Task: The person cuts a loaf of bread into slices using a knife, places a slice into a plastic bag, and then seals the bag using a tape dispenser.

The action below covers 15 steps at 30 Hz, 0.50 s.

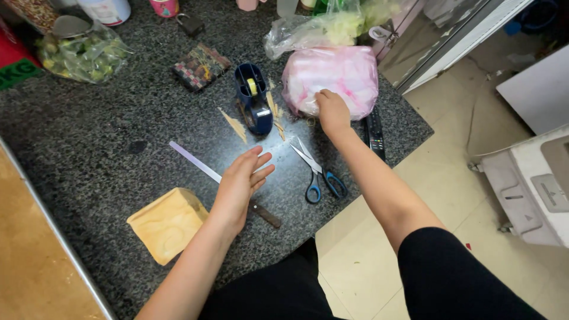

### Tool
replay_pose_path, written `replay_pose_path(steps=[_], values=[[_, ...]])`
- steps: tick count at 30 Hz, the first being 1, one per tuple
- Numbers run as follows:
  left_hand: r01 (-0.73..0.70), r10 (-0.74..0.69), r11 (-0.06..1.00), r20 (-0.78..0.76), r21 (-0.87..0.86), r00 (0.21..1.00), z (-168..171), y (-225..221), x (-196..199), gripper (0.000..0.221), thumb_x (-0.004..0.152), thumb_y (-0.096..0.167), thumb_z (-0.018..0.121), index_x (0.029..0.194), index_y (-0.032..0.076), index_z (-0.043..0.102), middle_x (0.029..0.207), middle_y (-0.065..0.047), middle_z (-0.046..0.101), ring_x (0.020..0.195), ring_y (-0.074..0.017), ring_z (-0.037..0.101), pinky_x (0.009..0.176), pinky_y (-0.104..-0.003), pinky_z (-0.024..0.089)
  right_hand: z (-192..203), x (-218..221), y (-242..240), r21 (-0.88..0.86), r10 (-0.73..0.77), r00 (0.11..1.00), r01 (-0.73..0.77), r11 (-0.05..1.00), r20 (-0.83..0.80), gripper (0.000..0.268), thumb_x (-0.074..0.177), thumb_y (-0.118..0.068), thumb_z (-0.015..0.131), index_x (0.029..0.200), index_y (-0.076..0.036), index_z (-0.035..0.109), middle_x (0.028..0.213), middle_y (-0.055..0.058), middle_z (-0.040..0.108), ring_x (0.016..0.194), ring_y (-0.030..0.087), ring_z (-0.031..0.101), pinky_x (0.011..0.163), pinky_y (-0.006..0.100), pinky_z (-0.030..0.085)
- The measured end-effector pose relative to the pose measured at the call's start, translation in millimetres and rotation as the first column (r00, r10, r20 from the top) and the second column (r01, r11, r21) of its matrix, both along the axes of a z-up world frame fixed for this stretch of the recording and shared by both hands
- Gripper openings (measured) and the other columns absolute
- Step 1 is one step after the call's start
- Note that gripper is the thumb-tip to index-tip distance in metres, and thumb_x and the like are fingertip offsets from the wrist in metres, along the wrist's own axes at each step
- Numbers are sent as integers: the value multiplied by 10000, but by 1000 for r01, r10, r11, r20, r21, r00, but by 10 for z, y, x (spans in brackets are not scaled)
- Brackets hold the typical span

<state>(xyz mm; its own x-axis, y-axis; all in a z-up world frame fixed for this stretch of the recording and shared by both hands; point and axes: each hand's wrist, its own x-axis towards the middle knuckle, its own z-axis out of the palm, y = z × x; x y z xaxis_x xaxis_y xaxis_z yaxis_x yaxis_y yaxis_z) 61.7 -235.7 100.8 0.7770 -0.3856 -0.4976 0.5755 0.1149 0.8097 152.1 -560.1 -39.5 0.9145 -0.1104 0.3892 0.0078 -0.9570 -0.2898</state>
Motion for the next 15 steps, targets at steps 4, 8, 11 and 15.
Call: replay_pose_path(steps=[4, 8, 11, 15], values=[[1, -1, 1000, 7, -10, 1000, 53, -17, -45, 537, 981, 328, 478, 1442, 55, 513, 1393, -110, 671, 1241, -215, 667, 1060, -365, 463, -96, 17, -90, -158, 56, 998, -50, 986, 30, 186, 897, -45, 615, 1054, -34, 714, 1061, 128, 672, 1012, 335, 649, 883, 442, 515], [-11, 11, 1000, 4, 23, 1000, -10, -7, -86, 502, 963, 285, 491, 1409, 59, 541, 1343, -97, 703, 1190, -204, 690, 1024, -347, 475, -43, 49, -86, -88, 1, 1000, -2, 996, -6, 125, 964, -146, 644, 950, -44, 717, 983, 137, 664, 956, 350, 651, 826, 462, 515], [-29, 29, 999, -5, 23, 1000, -59, -2, -95, 489, 955, 273, 506, 1393, 60, 553, 1323, -93, 713, 1162, -197, 696, 1005, -340, 477, -78, 88, -169, 47, -10, 1000, 9, 999, 14, 151, 999, -182, 649, 969, -50, 716, 1026, 145, 681, 989, 364, 652, 861, 467, 521], [9, -9, 1000, 13, 8, 1000, -13, -46, -115, 474, 970, 296, 488, 1388, 82, 550, 1318, -82, 714, 1142, -180, 696, 994, -331, 472, -73, 70, -174, -96, 231, 941, -214, 972, 246, 309, 881, -251, 708, 1102, -36, 704, 1168, 233, 652, 1021, 422, 632, 853, 470, 515]])
